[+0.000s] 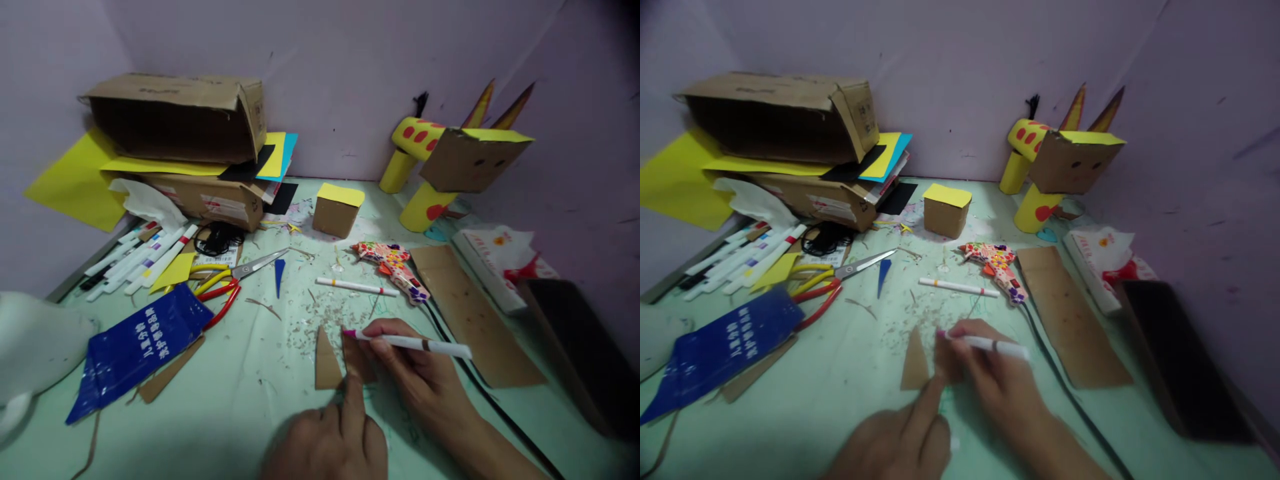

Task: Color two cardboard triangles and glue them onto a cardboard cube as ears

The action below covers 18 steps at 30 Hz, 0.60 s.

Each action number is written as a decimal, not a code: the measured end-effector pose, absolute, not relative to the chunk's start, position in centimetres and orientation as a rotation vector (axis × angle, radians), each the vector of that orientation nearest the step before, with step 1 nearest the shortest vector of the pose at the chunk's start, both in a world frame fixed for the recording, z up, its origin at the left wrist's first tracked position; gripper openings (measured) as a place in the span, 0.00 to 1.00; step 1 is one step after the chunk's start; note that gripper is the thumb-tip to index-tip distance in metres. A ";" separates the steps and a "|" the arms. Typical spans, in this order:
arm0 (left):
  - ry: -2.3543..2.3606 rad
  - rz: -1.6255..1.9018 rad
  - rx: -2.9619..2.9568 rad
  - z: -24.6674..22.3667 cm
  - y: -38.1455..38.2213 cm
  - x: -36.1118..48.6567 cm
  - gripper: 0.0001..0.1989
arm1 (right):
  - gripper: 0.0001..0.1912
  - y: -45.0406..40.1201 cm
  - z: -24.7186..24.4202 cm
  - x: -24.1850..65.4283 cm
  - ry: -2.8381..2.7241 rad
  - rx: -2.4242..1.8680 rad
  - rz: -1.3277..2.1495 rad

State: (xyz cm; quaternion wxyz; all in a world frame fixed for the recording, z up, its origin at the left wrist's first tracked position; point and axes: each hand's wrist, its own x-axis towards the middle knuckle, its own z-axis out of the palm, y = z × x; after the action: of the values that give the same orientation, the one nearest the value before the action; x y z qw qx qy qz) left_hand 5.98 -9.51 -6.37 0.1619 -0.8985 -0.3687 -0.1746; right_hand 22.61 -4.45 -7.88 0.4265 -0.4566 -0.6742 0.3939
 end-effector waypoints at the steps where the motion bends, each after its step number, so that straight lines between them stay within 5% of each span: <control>1: -1.055 -0.504 -2.568 -6.4 -9.5 6.0 0.06 | 0.06 -4.5 -7.9 22.6 -1.664 -1.148 1.011; 18: -1.037 -0.508 -2.557 -6.6 -9.5 5.9 0.08 | 0.06 -4.7 -7.6 22.5 -1.551 -1.138 1.117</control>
State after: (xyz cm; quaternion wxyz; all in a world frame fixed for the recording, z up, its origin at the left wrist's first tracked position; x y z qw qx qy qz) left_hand 5.91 -9.45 -6.60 0.1672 -0.8986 -0.3644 -0.1784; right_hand 22.50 -4.70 -7.60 0.4425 -0.4587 -0.6253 0.4504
